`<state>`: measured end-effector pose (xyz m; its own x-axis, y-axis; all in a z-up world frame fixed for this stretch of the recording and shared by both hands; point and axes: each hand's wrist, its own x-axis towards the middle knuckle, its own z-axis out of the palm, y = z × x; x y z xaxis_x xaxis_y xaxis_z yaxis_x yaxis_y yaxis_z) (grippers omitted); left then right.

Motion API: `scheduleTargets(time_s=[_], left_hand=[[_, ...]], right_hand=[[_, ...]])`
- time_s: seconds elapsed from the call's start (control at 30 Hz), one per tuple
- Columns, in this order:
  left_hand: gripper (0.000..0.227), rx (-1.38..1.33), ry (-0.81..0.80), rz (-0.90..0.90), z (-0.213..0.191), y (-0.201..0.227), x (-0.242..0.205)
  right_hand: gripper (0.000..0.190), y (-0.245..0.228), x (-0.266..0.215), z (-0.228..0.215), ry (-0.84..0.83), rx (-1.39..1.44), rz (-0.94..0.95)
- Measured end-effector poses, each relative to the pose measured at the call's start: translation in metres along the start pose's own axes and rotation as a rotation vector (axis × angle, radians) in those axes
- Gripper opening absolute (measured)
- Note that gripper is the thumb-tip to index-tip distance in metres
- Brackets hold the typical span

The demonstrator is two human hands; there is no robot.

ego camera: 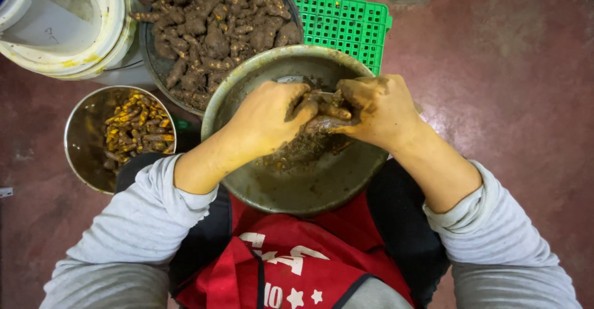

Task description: Cleaning and peeling turmeric roots in a bowl of water using a small scraping tool

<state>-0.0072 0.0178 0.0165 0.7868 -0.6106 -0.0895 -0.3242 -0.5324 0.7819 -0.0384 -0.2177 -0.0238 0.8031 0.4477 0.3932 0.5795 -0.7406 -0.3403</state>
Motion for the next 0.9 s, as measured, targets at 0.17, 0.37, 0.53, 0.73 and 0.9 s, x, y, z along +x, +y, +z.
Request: scheduleTargets(time_s=[0.17,0.37,0.53,0.73,0.9], left_hand=[[0.022,-0.013,0.028,-0.033,0.003,-0.01,0.005],[0.027,0.041,0.045,-0.004,0.006,-0.019,0.007],[0.028,0.051,0.06,0.013,0.007,-0.023,0.007],[0.028,0.066,0.013,-0.01,0.008,-0.019,0.007],[0.021,0.031,0.004,-0.035,0.005,-0.014,0.007]], right_hand=[[0.054,0.004,0.006,-0.001,-0.014,0.15,-0.038],[0.046,0.004,0.009,0.006,-0.121,0.148,-0.146],[0.046,-0.002,0.018,-0.01,-0.289,0.232,-0.044],[0.045,0.016,0.0,0.003,-0.207,0.137,-0.13],[0.065,0.024,-0.011,0.012,-0.142,-0.023,-0.007]])
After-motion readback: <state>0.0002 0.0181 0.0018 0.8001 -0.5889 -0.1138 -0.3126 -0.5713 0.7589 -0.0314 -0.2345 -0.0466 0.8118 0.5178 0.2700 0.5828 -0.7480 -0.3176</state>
